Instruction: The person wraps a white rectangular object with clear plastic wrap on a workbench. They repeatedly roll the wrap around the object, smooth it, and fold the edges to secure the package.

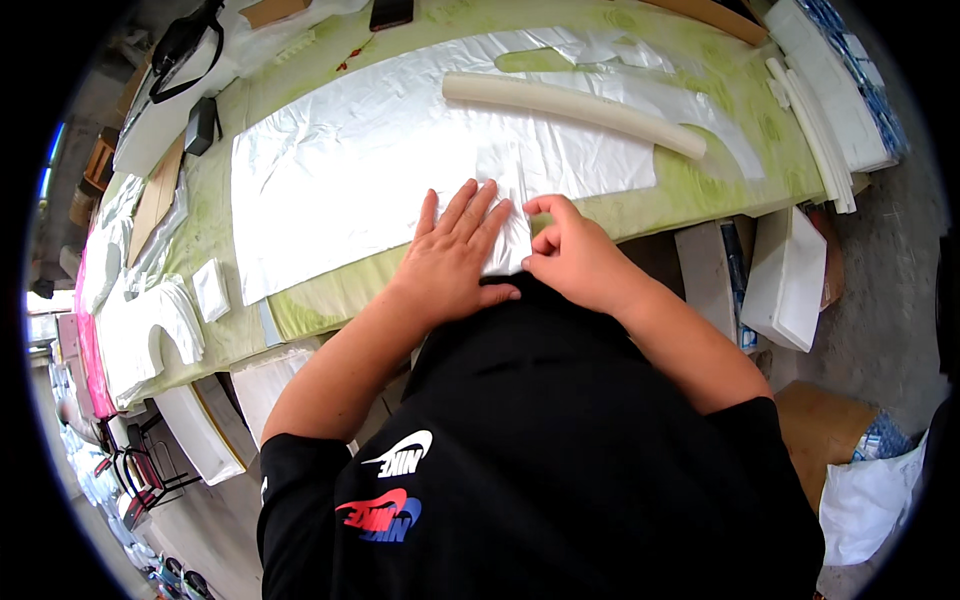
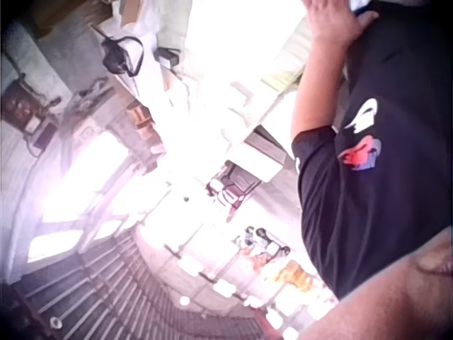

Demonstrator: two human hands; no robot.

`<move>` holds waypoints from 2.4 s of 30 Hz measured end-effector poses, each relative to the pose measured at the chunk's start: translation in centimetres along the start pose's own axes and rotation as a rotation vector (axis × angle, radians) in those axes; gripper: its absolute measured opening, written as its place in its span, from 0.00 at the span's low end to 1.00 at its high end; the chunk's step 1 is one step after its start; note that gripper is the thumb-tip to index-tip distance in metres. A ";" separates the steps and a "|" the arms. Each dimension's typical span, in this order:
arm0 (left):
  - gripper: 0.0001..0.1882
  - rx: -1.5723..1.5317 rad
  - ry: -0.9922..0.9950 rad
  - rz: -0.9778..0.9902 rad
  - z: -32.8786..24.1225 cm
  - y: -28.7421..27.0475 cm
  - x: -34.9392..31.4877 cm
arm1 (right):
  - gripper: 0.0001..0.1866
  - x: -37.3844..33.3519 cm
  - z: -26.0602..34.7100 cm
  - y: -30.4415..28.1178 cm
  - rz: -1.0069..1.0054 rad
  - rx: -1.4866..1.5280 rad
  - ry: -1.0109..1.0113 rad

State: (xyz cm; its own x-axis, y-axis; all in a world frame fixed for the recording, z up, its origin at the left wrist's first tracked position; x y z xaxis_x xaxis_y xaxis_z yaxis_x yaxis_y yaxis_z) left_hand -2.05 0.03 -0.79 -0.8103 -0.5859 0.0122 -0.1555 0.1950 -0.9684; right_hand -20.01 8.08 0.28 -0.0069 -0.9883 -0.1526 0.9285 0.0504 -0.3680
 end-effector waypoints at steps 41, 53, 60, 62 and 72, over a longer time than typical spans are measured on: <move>0.15 -0.206 -0.367 -0.214 1.1 -0.5 3.3 | 0.11 3.5 -1.3 -0.6 -0.392 -0.877 -0.428; 0.41 0.047 -0.219 -0.114 -0.4 0.2 2.6 | 0.25 4.9 -0.5 -1.4 -0.244 -0.838 -0.300; 0.29 -0.719 -0.243 -0.180 -0.4 -0.9 -5.3 | 0.29 6.2 0.1 -2.4 -0.125 -0.794 -0.164; 0.20 -1.281 -0.534 0.010 0.3 2.0 -9.1 | 0.29 5.6 0.3 -2.0 -0.118 -0.813 -0.198; 0.17 -2.145 -0.900 -0.066 -0.3 5.9 -9.4 | 0.25 1.9 3.5 5.8 0.201 -0.576 -0.570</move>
State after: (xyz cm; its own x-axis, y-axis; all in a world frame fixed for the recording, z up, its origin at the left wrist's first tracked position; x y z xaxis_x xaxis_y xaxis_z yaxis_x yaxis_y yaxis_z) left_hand 4.49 6.92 -6.52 -0.5110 -0.5802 -0.6342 -0.8049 0.0638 0.5900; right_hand -13.34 5.99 1.07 0.4714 -0.8664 0.1648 0.5556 0.1467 -0.8184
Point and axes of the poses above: each hand's wrist, its own x-axis towards the middle knuckle, its own y-axis out of the palm, z = x × y, the point moved 3 cm from there along x, towards the middle knuckle, and after that the axes turned 7 degrees about -y, right-handed, at the moved point
